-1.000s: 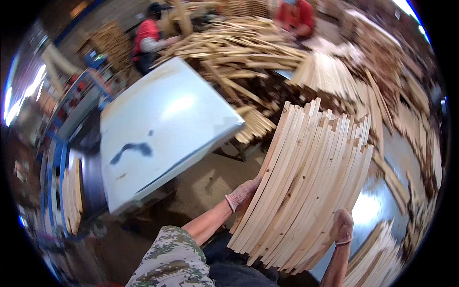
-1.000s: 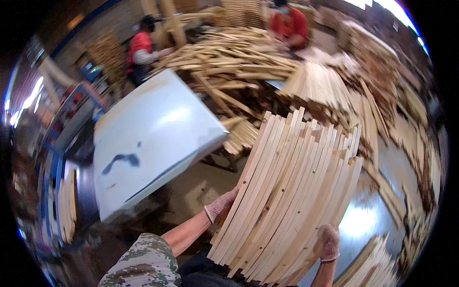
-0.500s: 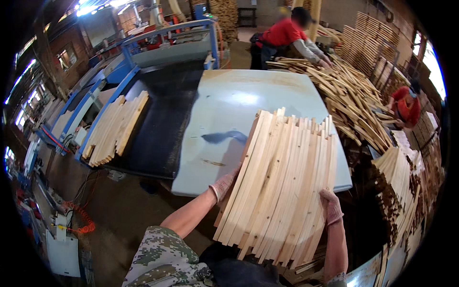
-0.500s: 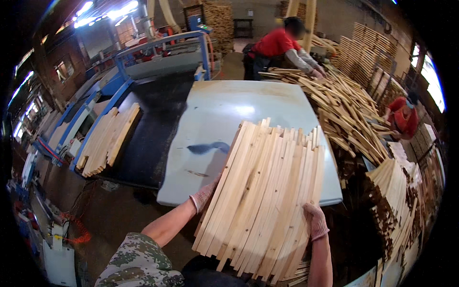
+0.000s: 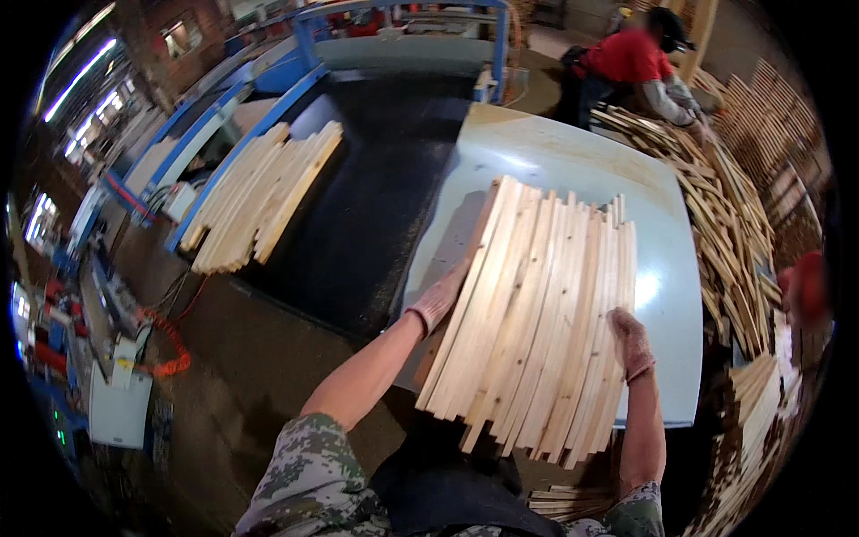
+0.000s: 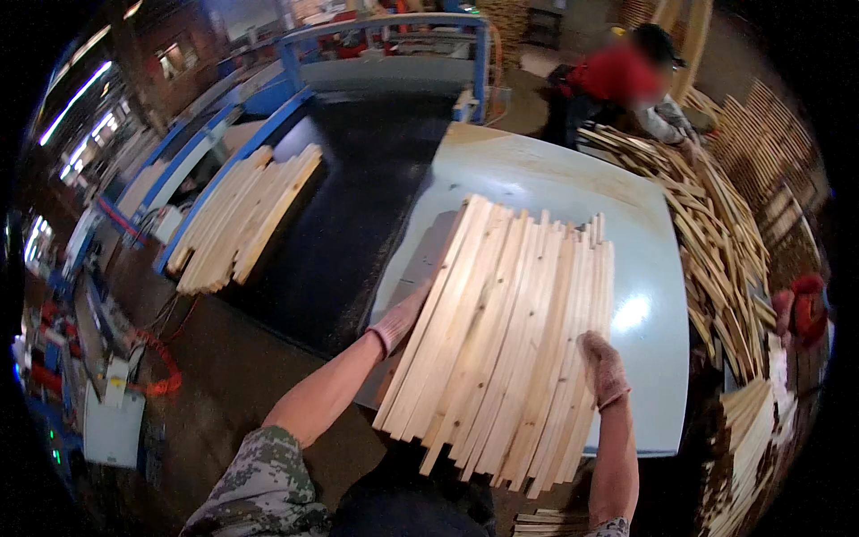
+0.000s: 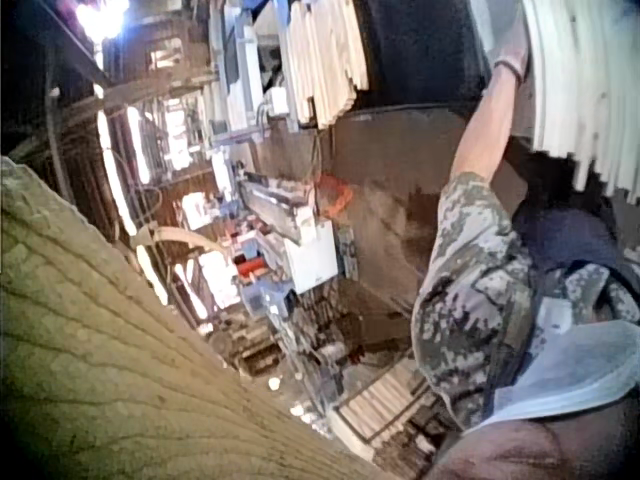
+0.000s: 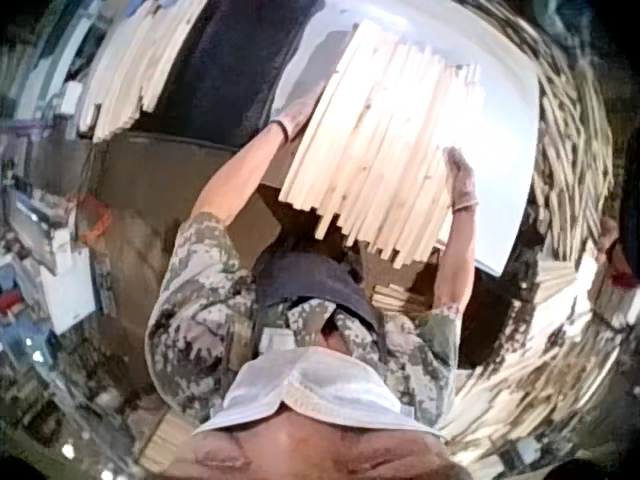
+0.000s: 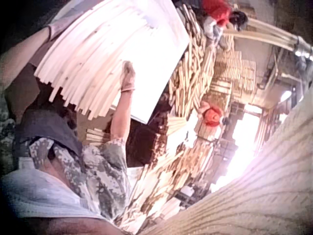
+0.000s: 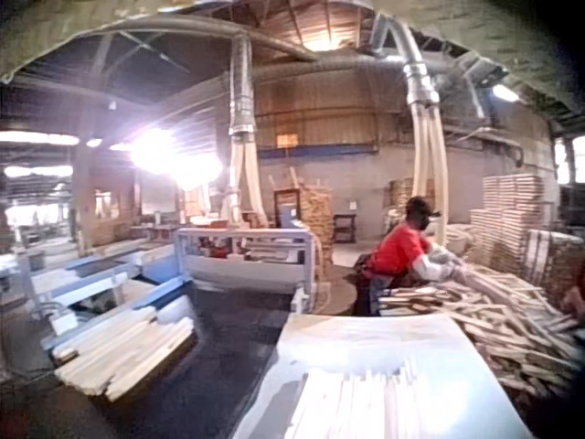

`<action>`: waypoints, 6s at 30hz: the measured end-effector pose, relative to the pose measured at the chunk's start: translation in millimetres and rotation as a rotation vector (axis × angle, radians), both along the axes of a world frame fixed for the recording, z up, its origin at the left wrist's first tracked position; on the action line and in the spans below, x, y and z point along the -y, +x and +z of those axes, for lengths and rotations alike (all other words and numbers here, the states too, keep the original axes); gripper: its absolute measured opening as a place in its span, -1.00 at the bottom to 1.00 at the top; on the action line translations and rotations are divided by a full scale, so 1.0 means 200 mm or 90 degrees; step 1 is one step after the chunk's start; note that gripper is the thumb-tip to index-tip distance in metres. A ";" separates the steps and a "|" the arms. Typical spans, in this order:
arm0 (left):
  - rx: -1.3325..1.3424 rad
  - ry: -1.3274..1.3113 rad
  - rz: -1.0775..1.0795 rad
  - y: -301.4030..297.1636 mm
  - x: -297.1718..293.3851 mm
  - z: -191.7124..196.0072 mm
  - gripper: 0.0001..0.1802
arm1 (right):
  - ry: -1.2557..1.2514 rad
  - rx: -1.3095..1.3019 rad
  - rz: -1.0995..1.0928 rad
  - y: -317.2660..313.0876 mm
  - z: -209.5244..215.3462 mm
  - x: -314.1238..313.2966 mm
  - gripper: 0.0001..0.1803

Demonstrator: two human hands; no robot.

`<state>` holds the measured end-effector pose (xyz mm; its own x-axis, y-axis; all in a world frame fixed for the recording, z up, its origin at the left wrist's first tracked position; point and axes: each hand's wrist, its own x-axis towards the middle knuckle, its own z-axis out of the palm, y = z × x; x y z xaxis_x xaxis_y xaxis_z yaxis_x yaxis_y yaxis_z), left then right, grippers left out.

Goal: The person picks up wooden slats from a pile, aligns them into parallel groups on a table, and feeds them into a processing machine's conveyor belt by hand.

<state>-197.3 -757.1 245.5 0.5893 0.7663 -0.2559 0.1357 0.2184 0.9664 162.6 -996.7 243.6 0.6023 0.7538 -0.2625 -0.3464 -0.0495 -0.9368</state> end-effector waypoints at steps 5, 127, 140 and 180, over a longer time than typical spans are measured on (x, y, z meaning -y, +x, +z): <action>-0.121 0.126 -0.049 0.24 -0.28 0.08 -0.15 | 0.147 0.016 0.099 0.51 -0.19 -0.23 -0.67; -0.638 0.696 -0.032 -1.80 -1.51 0.01 -0.25 | -0.619 1.107 0.078 -1.66 0.11 -1.27 -0.44; -0.477 0.601 0.274 -2.48 -1.60 0.09 -0.29 | -0.385 1.100 0.006 -1.53 -0.03 -1.42 -0.62; 0.275 0.121 -0.028 -2.56 -0.92 0.21 -0.61 | -0.046 0.293 -0.043 -1.81 -0.10 -1.70 -0.22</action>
